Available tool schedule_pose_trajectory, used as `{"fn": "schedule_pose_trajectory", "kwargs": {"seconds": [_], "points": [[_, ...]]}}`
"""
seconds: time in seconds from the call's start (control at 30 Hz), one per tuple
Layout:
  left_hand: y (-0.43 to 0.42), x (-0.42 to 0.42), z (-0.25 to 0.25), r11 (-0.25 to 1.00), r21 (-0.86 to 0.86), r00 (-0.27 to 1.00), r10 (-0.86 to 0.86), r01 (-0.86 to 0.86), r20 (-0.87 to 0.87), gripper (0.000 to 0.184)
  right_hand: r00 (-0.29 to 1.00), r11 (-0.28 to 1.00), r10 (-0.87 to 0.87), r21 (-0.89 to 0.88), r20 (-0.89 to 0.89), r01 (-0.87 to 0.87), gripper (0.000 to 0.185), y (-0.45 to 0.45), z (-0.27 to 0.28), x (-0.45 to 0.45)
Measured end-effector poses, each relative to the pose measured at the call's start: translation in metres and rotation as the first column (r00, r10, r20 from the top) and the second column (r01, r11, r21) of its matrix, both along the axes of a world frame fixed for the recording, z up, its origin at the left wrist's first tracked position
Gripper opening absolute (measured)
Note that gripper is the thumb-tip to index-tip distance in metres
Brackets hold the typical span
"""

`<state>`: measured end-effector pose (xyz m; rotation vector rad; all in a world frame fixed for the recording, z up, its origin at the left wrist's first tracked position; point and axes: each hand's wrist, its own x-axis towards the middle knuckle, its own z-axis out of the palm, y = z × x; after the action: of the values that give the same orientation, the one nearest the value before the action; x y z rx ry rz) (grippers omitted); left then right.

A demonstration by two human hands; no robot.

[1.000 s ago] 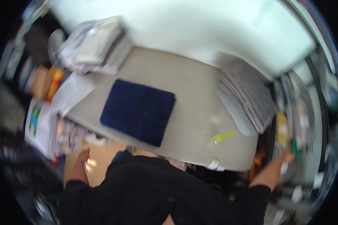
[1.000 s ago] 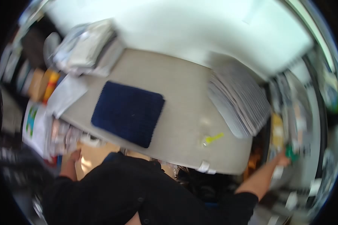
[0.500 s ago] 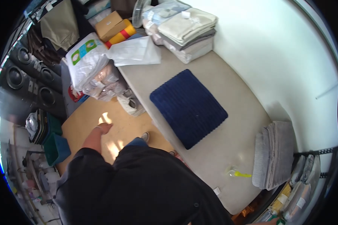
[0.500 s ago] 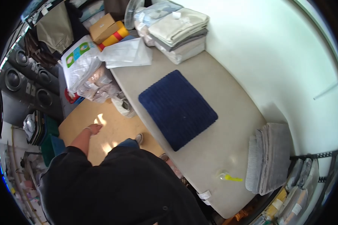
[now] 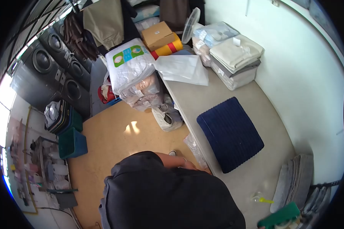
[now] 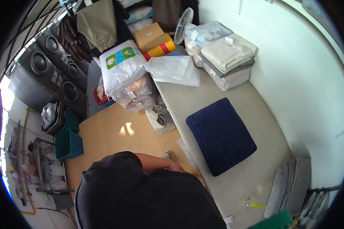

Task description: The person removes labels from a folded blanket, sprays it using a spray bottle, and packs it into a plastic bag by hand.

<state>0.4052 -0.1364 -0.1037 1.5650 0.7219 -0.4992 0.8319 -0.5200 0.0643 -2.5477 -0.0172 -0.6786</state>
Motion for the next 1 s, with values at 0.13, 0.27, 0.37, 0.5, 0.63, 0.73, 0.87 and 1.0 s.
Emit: {"fn": "schedule_pose_trajectory", "kwargs": {"seconds": [0.13, 0.27, 0.37, 0.5, 0.63, 0.73, 0.87, 1.0], "points": [[0.021, 0.015, -0.015, 0.927, 0.267, 0.928, 0.168, -0.264, 0.332, 0.036, 0.896, 0.828, 0.443, 0.375, 0.02, -0.417, 0.059, 0.095, -0.057, -0.054], [0.055, -0.016, -0.015, 0.504, 0.542, 0.705, 0.659, -0.673, 0.263, 0.028, 0.85, 0.926, 0.115, -0.254, -0.515, -0.279, 0.085, 0.169, -0.146, -0.057], [0.031, -0.049, -0.005, 0.741, 0.495, 0.846, 0.533, -0.453, -0.024, 0.031, 0.823, 0.893, 0.102, -0.313, -0.558, -0.323, 0.085, 0.2, -0.184, -0.069], [0.025, -0.106, 0.005, 0.623, 0.51, 0.736, 0.677, -0.593, 0.029, 0.029, 0.814, 0.888, 0.077, -0.332, -0.576, -0.319, 0.085, 0.226, -0.206, -0.078], [0.089, -0.155, 0.034, 0.308, 0.631, 0.563, 0.787, -0.712, 0.251, 0.023, 0.813, 0.903, -0.01, -0.355, -0.582, -0.243, 0.086, 0.235, -0.216, -0.088], [0.2, -0.191, 0.033, 0.185, 0.742, 0.617, 0.698, -0.644, 0.362, 0.019, 0.828, 0.913, -0.083, -0.375, -0.555, -0.16, 0.087, 0.234, -0.224, -0.096], [0.352, -0.201, 0.12, 0.118, 0.941, 0.853, 0.469, -0.318, 0.23, 0.017, 0.855, 0.916, -0.207, -0.402, -0.475, -0.001, 0.088, 0.217, -0.239, -0.116], [0.47, -0.192, 0.115, 0.195, 0.98, 0.943, 0.314, 0.046, -0.107, 0.029, 0.923, 0.91, -0.272, -0.385, -0.273, 0.155, 0.09, 0.165, -0.265, -0.15]]}}
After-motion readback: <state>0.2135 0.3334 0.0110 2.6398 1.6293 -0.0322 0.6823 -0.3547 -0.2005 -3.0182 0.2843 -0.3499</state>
